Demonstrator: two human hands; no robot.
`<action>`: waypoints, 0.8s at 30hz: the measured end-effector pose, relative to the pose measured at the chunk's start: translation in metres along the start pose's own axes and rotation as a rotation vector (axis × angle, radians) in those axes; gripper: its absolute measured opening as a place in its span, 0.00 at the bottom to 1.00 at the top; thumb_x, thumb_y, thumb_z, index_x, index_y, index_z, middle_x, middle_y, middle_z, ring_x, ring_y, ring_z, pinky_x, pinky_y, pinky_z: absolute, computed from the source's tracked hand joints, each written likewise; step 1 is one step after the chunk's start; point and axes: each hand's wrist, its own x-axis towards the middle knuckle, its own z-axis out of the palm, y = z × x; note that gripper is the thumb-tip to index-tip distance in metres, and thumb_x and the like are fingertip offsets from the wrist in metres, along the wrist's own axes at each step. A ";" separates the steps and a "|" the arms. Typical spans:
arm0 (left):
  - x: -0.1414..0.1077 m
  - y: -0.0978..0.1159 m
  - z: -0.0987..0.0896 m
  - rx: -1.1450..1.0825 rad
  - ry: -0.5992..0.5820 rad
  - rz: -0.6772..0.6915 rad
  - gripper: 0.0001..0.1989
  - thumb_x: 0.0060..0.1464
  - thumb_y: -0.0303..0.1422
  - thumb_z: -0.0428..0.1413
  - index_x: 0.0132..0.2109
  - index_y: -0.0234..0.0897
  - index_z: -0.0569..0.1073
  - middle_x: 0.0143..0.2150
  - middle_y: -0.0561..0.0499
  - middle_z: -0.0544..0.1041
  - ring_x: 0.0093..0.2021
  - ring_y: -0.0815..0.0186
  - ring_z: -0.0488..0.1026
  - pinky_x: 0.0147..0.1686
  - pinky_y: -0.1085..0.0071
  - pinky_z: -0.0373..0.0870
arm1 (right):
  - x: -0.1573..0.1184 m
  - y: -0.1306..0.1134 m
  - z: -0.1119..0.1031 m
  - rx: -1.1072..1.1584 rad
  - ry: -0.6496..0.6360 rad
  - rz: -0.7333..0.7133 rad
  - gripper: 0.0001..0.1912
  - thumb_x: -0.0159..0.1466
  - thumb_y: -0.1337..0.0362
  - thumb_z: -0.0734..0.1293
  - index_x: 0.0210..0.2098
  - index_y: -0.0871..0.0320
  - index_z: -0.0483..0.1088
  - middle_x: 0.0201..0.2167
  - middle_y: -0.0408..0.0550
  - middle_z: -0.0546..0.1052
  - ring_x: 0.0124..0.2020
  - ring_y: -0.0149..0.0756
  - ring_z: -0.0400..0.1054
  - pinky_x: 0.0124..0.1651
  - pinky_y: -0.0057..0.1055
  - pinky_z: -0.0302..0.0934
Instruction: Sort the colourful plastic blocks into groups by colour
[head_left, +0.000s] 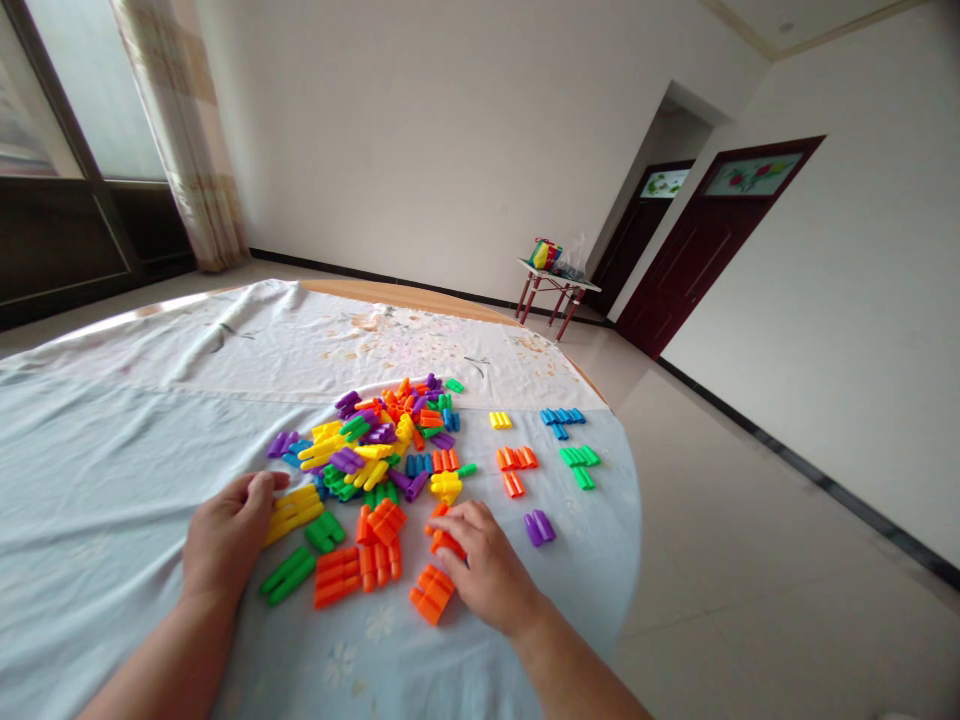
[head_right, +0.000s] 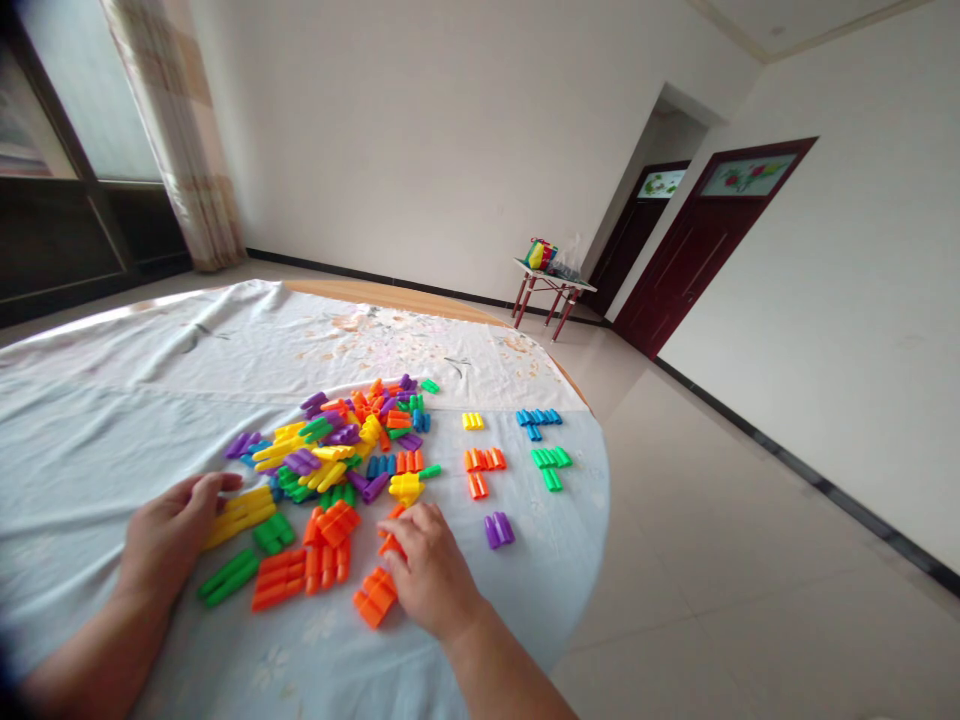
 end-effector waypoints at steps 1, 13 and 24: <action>0.000 0.001 -0.001 -0.014 -0.005 -0.015 0.24 0.51 0.47 0.44 0.41 0.39 0.76 0.28 0.51 0.77 0.30 0.63 0.72 0.27 0.71 0.64 | -0.002 0.002 -0.002 0.040 0.045 0.028 0.20 0.59 0.74 0.63 0.49 0.53 0.69 0.40 0.48 0.71 0.44 0.38 0.66 0.49 0.37 0.64; -0.002 0.006 0.000 -0.082 -0.009 -0.090 0.21 0.50 0.46 0.46 0.42 0.40 0.76 0.27 0.52 0.75 0.30 0.64 0.71 0.28 0.71 0.63 | -0.035 0.023 -0.020 0.039 0.067 0.306 0.07 0.60 0.66 0.64 0.37 0.56 0.72 0.34 0.49 0.73 0.33 0.36 0.69 0.37 0.34 0.67; 0.000 0.002 0.001 -0.102 -0.011 -0.098 0.22 0.51 0.47 0.46 0.43 0.40 0.76 0.27 0.52 0.75 0.30 0.64 0.71 0.29 0.71 0.65 | -0.046 0.015 -0.048 -0.025 -0.200 0.079 0.27 0.55 0.76 0.63 0.53 0.50 0.67 0.54 0.49 0.67 0.55 0.38 0.62 0.58 0.38 0.58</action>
